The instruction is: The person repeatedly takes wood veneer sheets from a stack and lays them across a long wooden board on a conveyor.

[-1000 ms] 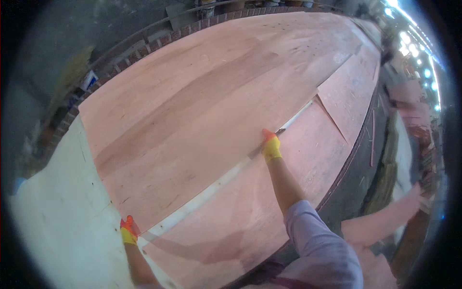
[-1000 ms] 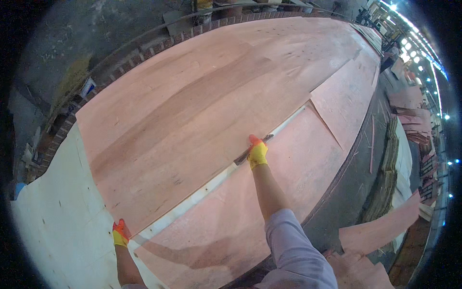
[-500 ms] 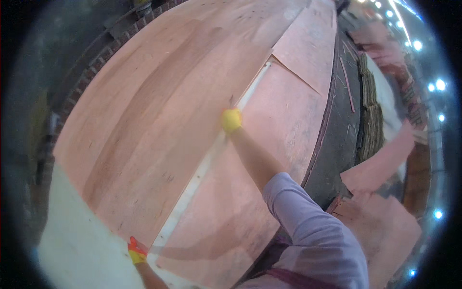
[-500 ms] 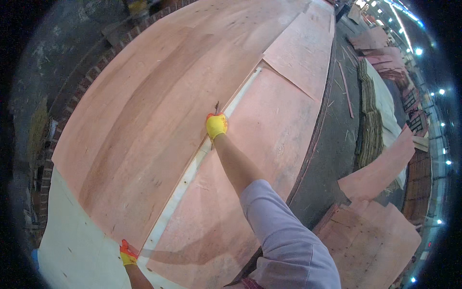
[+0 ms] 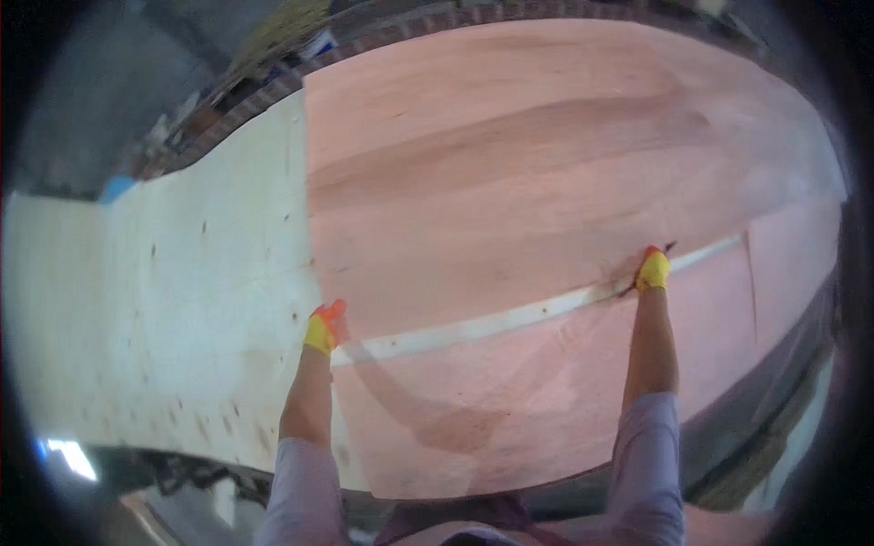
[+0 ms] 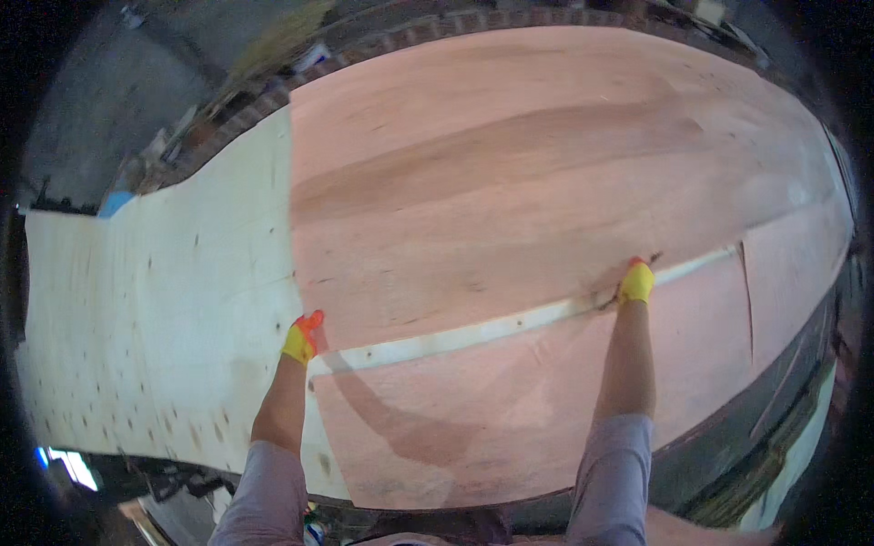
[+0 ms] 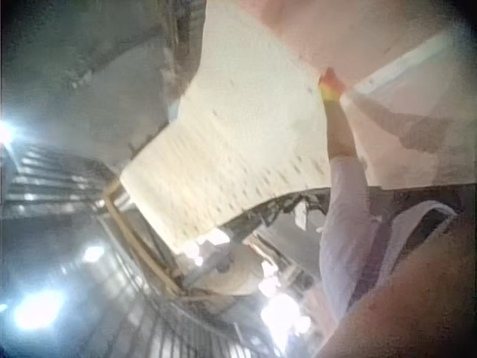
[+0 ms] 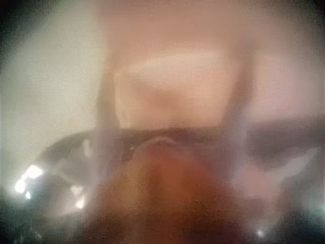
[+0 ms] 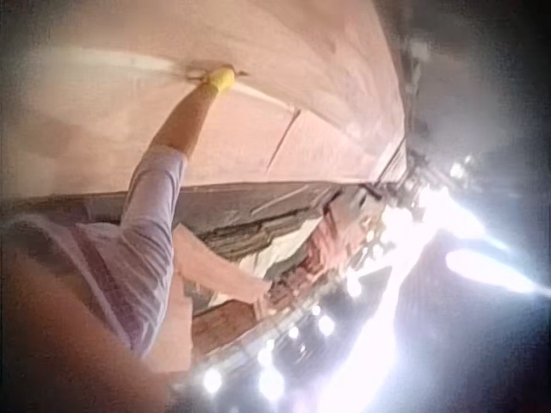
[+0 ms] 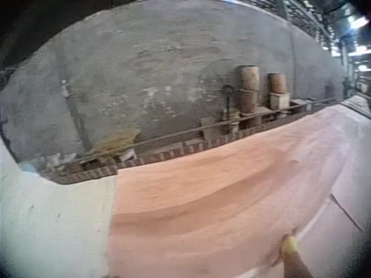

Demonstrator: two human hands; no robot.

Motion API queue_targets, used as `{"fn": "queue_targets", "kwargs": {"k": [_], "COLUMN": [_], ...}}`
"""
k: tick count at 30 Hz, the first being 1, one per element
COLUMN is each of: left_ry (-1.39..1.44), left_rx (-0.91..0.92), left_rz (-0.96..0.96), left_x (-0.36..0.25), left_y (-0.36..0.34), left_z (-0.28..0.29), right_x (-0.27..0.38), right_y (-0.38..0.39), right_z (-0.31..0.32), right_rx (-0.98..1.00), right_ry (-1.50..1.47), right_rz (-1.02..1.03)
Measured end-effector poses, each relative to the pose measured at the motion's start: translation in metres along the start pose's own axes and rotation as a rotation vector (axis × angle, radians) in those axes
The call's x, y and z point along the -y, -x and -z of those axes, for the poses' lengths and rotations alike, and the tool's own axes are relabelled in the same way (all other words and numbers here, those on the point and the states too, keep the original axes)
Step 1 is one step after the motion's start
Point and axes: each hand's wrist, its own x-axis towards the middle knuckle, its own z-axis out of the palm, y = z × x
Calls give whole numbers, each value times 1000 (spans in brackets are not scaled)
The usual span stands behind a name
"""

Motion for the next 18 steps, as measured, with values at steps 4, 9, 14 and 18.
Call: {"fn": "queue_targets", "kwargs": {"k": [4, 9, 14, 18], "left_ry": [-637, -506, 295, -1235], "left_rx": [261, 324, 349, 110], "left_rz": [-387, -417, 50, -262], "left_x": [22, 78, -2, -65], "left_y": [-73, -104, -116, 55], "left_z": [91, 24, 160, 3], "right_x": [42, 43, 5, 0], "right_y": [24, 64, 345, 509], "right_z": [-42, 49, -56, 78], "right_rx": [171, 390, 619, 549], "right_ry": [-148, -158, -20, 198], "right_rz": [-188, -131, 15, -106]}}
